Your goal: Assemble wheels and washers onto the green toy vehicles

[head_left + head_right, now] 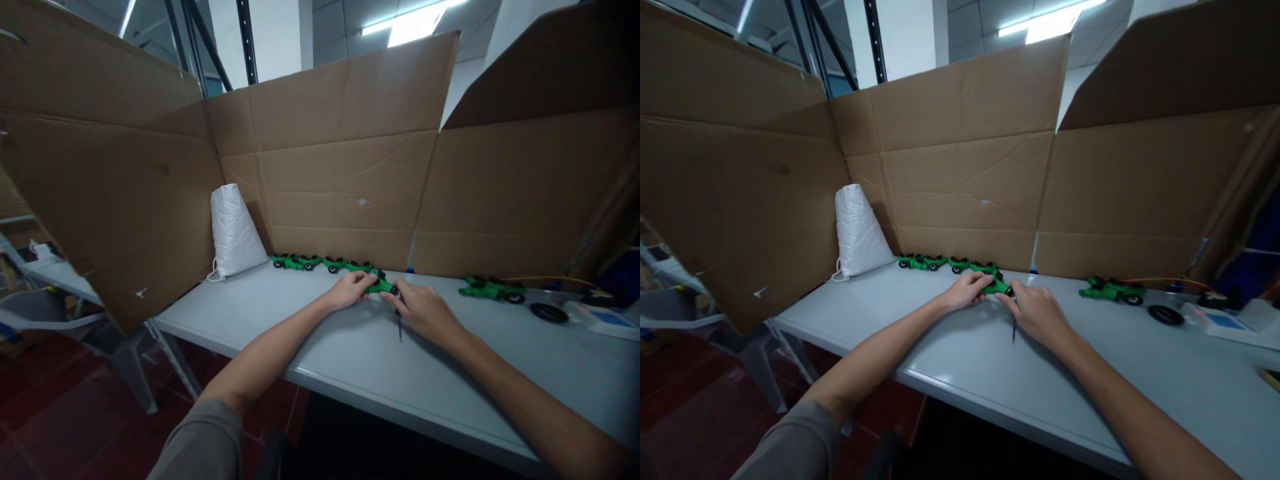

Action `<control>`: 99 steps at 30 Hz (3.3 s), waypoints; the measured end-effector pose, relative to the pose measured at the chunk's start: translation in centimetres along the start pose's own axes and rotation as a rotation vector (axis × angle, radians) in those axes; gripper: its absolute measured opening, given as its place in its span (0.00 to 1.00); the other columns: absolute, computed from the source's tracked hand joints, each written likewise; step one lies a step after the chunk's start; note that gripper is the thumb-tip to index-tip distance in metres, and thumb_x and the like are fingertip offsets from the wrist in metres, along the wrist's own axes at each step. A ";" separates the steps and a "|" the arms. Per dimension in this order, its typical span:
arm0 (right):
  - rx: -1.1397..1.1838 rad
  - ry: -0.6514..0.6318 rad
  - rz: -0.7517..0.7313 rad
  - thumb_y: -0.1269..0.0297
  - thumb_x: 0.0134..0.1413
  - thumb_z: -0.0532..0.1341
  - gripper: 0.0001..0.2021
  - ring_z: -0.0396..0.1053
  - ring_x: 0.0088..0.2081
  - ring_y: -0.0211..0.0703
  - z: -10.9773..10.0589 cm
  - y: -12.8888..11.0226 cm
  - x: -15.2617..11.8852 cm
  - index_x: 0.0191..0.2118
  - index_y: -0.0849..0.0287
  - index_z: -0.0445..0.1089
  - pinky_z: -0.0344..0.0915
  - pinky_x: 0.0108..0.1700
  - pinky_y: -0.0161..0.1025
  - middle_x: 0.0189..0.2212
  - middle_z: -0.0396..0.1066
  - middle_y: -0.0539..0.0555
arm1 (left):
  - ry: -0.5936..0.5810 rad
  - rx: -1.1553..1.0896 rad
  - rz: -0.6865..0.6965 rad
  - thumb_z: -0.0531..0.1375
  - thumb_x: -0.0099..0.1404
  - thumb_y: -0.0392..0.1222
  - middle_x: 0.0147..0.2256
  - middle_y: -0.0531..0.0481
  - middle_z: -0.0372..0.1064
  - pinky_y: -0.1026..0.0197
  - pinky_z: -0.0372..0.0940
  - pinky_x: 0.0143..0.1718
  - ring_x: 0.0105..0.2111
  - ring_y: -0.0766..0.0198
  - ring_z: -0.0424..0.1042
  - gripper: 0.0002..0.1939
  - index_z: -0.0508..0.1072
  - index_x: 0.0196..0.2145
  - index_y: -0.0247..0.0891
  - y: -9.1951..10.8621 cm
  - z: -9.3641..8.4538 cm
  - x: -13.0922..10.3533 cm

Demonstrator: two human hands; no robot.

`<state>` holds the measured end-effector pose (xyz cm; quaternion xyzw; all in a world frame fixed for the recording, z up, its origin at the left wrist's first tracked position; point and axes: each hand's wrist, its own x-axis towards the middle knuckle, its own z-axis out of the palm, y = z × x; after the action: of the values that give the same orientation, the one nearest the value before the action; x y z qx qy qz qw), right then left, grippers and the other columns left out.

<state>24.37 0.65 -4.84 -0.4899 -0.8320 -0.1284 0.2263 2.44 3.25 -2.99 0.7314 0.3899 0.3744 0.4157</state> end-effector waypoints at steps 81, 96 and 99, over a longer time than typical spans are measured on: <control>0.178 -0.087 0.263 0.59 0.65 0.55 0.08 0.74 0.35 0.51 -0.5 1.5 0.5 0.38 0.56 0.66 0.57 0.36 0.40 0.32 0.77 0.58 | -0.215 0.529 0.220 0.60 0.68 0.46 0.42 0.46 0.77 0.61 0.65 0.44 0.40 0.60 0.74 0.17 0.77 0.49 0.34 0.8 -2.5 -0.3; 0.943 0.355 0.190 0.43 0.69 0.52 0.19 0.76 0.30 0.46 -3.4 -1.3 1.1 0.50 0.54 0.59 0.71 0.33 0.41 0.36 0.76 0.55 | -0.143 0.487 0.323 0.62 0.68 0.47 0.39 0.46 0.78 0.60 0.65 0.48 0.41 0.60 0.74 0.11 0.77 0.40 0.36 1.0 1.3 -0.5; 0.934 0.323 0.166 0.46 0.70 0.52 0.19 0.75 0.29 0.44 -3.7 -1.3 1.0 0.55 0.53 0.59 0.71 0.33 0.42 0.35 0.75 0.53 | -0.184 0.481 0.342 0.62 0.66 0.40 0.40 0.47 0.78 0.60 0.65 0.49 0.42 0.60 0.74 0.08 0.78 0.40 0.36 1.3 1.1 -0.6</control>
<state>23.75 -0.89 -1.12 -0.3749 -0.7132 0.2022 0.5568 3.47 1.90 -2.34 0.8947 0.2993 0.2682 0.1950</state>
